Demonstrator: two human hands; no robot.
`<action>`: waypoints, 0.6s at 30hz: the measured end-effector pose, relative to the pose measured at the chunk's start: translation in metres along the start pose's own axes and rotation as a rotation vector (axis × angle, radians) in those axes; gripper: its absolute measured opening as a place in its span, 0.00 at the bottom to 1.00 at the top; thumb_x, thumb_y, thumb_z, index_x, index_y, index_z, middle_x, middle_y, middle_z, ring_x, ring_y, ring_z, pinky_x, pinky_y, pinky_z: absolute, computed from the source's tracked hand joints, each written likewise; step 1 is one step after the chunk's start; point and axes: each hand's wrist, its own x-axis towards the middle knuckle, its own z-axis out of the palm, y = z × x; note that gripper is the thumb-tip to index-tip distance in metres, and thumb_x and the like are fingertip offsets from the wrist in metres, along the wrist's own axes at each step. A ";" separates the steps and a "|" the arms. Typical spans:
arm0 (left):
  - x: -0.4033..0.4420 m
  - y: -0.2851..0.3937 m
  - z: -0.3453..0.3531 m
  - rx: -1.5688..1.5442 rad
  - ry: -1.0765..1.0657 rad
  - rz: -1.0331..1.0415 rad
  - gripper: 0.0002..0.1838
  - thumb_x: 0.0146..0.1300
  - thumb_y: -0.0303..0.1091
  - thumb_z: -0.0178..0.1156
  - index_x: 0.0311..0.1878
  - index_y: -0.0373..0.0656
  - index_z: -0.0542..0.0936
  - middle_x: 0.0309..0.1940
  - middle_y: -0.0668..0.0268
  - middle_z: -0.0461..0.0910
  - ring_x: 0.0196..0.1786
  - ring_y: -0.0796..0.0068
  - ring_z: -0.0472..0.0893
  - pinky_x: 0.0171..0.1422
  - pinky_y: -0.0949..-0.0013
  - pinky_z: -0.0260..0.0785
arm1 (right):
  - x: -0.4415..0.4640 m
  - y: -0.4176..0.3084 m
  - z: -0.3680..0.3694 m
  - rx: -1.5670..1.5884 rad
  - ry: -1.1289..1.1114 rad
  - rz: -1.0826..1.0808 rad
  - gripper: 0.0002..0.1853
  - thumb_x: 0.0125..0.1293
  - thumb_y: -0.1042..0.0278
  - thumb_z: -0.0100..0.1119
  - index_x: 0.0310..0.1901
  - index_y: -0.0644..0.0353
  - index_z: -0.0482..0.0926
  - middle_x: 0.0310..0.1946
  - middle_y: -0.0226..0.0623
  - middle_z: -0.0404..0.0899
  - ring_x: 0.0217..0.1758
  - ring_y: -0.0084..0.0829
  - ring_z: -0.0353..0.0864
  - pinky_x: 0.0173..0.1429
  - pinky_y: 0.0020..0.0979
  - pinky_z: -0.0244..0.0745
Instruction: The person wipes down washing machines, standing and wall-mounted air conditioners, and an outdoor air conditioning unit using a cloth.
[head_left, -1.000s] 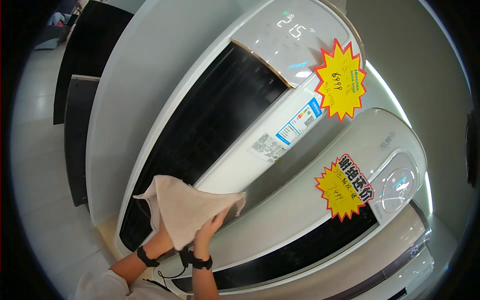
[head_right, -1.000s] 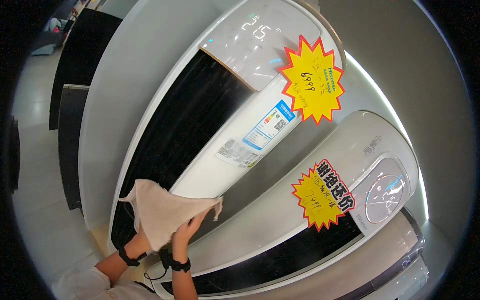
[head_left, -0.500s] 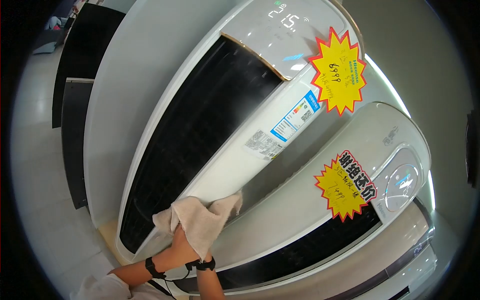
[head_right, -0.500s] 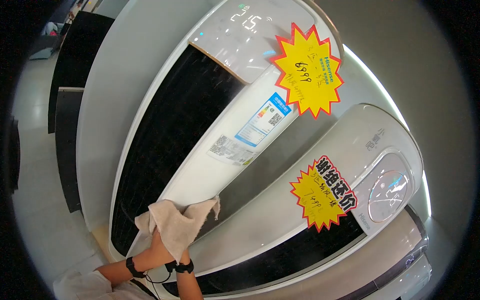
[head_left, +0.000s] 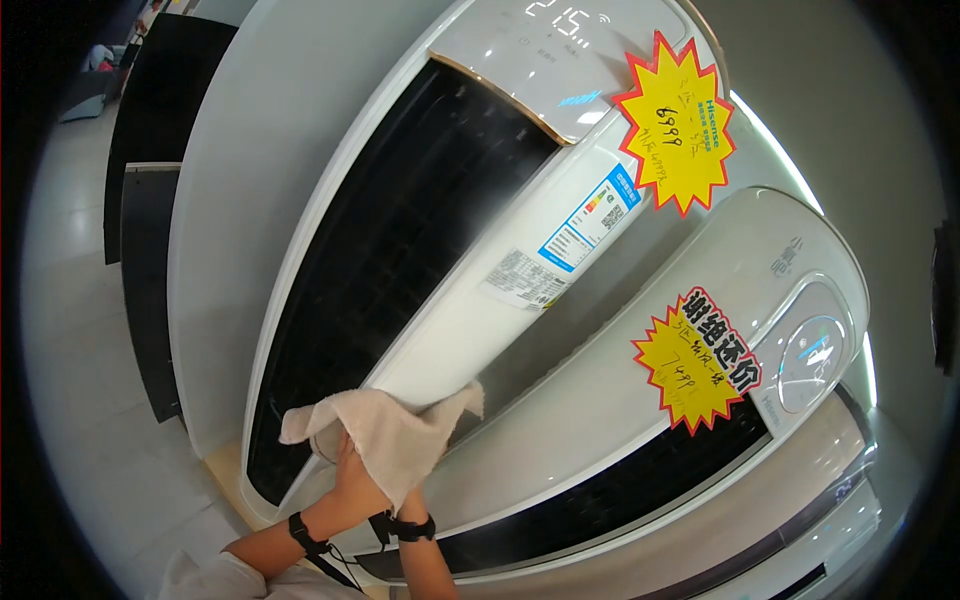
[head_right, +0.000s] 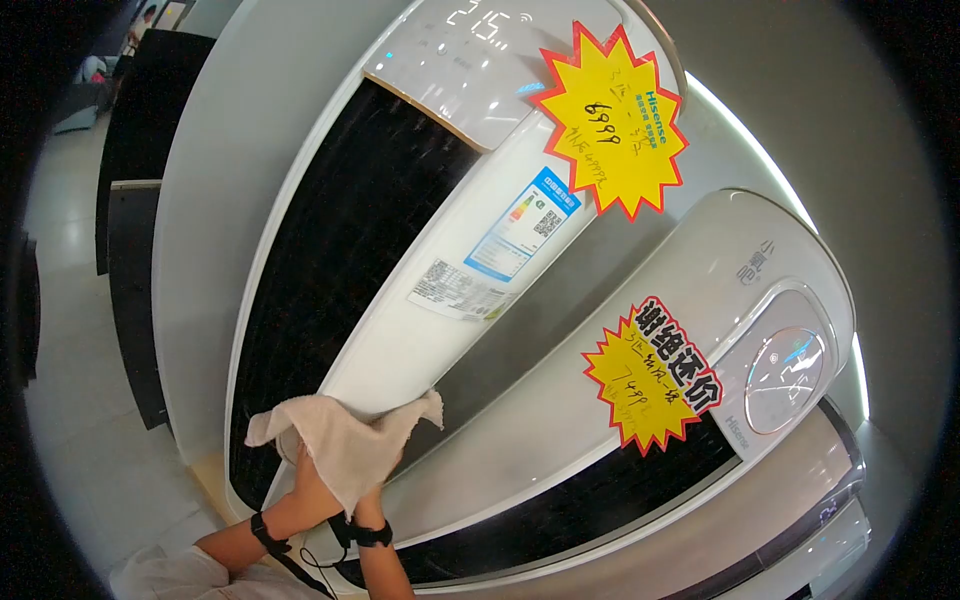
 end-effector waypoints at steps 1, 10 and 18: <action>0.010 0.005 -0.006 0.126 -0.012 0.069 0.36 0.56 0.46 0.71 0.66 0.36 0.77 0.67 0.40 0.72 0.70 0.36 0.69 0.76 0.38 0.55 | 0.008 -0.009 0.003 0.051 0.000 0.005 0.33 0.79 0.66 0.53 0.78 0.70 0.55 0.77 0.48 0.61 0.77 0.38 0.64 0.79 0.39 0.59; 0.029 0.018 0.001 -0.141 0.100 -0.033 0.34 0.57 0.45 0.68 0.65 0.36 0.77 0.67 0.41 0.74 0.72 0.32 0.67 0.74 0.35 0.54 | 0.042 -0.023 0.006 -0.229 0.054 -0.290 0.32 0.80 0.65 0.51 0.79 0.67 0.54 0.76 0.46 0.63 0.76 0.34 0.66 0.77 0.36 0.63; 0.019 0.015 -0.013 -0.164 0.108 0.020 0.31 0.56 0.37 0.66 0.64 0.35 0.78 0.66 0.40 0.73 0.69 0.31 0.69 0.76 0.34 0.51 | 0.045 -0.039 0.028 0.367 0.098 0.056 0.32 0.82 0.66 0.45 0.81 0.64 0.50 0.80 0.42 0.57 0.79 0.34 0.61 0.81 0.35 0.58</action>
